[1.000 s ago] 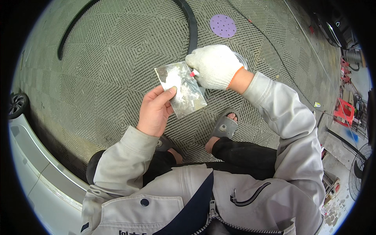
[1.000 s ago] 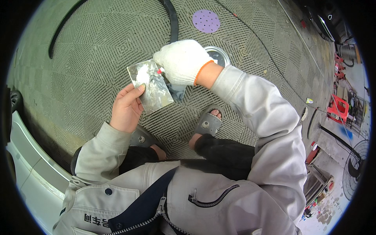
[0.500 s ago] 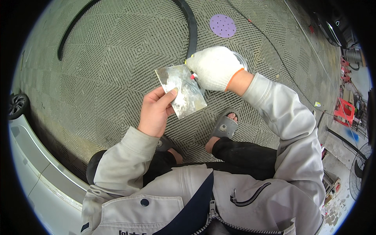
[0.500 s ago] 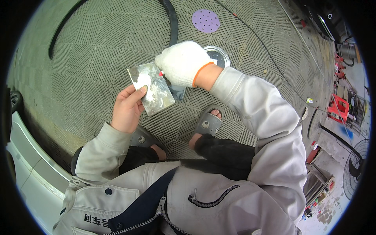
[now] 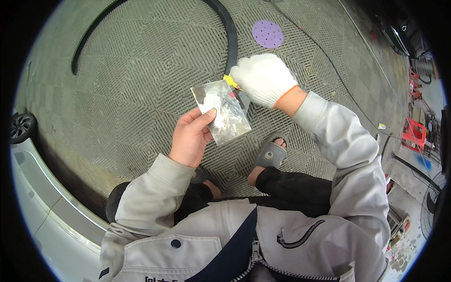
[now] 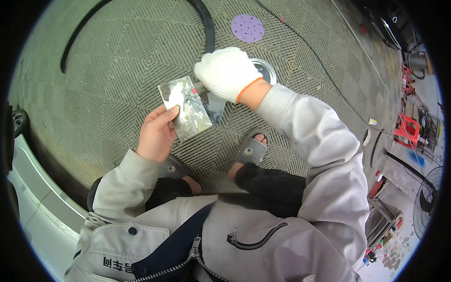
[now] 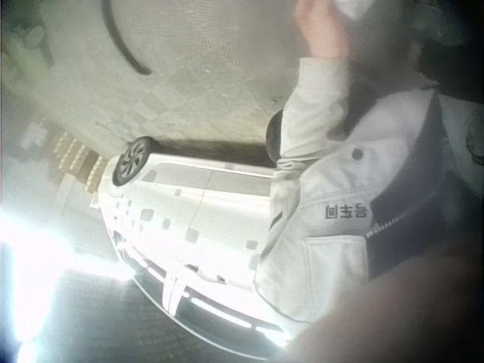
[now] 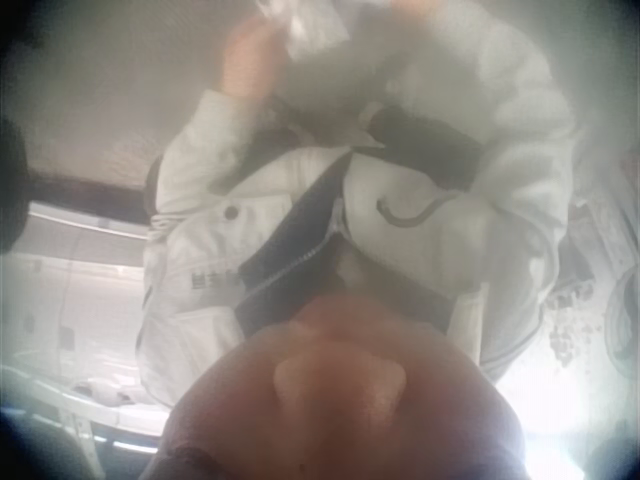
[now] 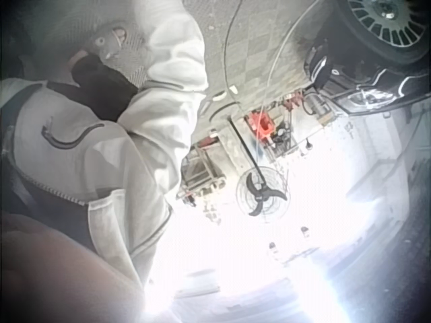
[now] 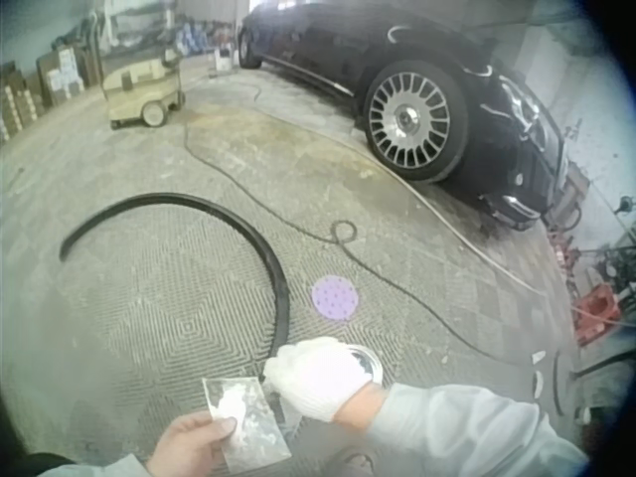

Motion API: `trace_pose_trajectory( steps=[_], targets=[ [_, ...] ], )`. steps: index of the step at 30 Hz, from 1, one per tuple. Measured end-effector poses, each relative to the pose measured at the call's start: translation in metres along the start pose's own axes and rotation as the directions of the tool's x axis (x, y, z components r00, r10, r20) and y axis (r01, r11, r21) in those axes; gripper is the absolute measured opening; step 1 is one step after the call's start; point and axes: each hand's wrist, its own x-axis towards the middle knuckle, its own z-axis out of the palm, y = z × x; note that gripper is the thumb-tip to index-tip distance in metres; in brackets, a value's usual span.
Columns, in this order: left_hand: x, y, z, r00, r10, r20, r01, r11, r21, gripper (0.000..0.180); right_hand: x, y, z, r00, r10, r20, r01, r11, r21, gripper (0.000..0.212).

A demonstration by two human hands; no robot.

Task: The person sits on the floor and uses a putty knife to spread a white paste from a can onto a small rectangular metal plate. They repeatedly dip the knife into the can and apply the paste to the plate's surface.

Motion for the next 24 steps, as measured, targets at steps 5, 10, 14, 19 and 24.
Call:
trace_pose_trajectory(
  steps=[5,10,14,19,24],
  targets=[
    [0.001,0.0,-0.004,0.996,0.068,-0.059,-0.069,0.998,-0.016,0.028,-0.024,0.039,0.022,0.965,0.247,0.082,-0.252,0.966,0.062,0.021],
    [0.005,0.01,-0.009,0.972,0.172,-0.158,-0.181,0.982,-0.045,0.03,-0.048,0.1,0.098,0.73,0.607,0.313,-0.643,0.766,0.012,0.034],
    [0.006,0.028,-0.012,0.927,0.279,-0.25,-0.303,0.951,-0.063,0.017,-0.073,0.125,0.144,0.749,0.61,0.26,-0.636,0.772,0.02,0.045],
    [0.009,0.039,-0.015,0.913,0.302,-0.273,-0.334,0.94,-0.076,0.019,-0.08,0.113,0.135,0.806,0.586,0.086,-0.591,0.805,0.048,0.047],
    [0.015,0.039,-0.023,0.931,0.304,-0.202,-0.328,0.94,-0.095,0.028,-0.069,0.07,0.123,0.948,0.182,-0.262,-0.094,0.945,0.314,0.034]
  ],
)
